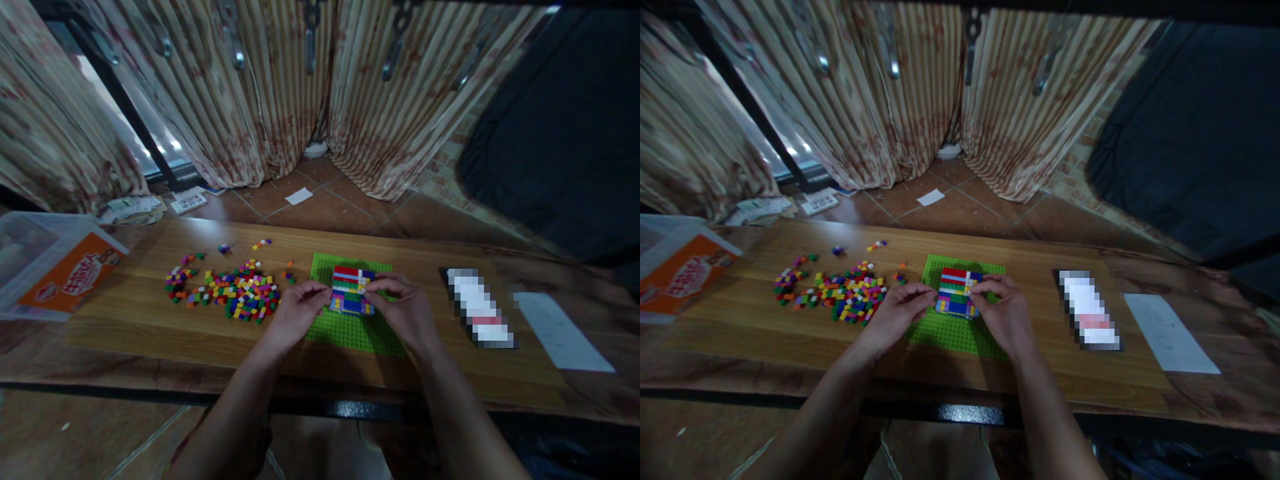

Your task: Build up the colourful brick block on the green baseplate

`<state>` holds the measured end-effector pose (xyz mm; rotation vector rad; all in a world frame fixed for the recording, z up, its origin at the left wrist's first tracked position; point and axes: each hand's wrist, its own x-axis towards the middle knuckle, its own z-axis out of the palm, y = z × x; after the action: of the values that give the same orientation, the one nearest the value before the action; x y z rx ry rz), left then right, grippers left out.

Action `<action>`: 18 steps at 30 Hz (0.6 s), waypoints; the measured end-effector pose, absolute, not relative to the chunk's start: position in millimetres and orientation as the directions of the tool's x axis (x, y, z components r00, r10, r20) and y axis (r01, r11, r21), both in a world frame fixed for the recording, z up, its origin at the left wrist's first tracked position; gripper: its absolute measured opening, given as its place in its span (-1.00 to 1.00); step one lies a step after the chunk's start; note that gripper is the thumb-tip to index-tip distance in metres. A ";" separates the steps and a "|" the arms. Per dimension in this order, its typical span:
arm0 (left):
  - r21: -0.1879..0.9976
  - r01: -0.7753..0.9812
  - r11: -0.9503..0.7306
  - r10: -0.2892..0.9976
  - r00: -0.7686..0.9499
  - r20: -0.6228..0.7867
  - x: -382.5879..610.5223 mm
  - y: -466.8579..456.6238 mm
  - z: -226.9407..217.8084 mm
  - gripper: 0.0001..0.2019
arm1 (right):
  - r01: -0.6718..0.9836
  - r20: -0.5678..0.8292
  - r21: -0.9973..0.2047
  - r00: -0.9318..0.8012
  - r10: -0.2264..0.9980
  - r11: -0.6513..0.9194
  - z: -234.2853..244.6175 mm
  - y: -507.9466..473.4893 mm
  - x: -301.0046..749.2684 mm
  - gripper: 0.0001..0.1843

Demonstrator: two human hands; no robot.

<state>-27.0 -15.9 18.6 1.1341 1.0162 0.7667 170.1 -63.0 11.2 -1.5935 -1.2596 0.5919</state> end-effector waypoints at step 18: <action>0.970 0.018 0.244 0.897 0.375 -0.233 -28.4 -17.1 19.5 -0.76 | 0.519 0.232 -0.855 0.337 0.913 0.026 15.3 -62.8 171.1 -0.77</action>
<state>-28.4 -17.1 19.5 1.1664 1.0120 0.7669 171.1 -62.8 15.3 -1.6301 -1.3139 0.5089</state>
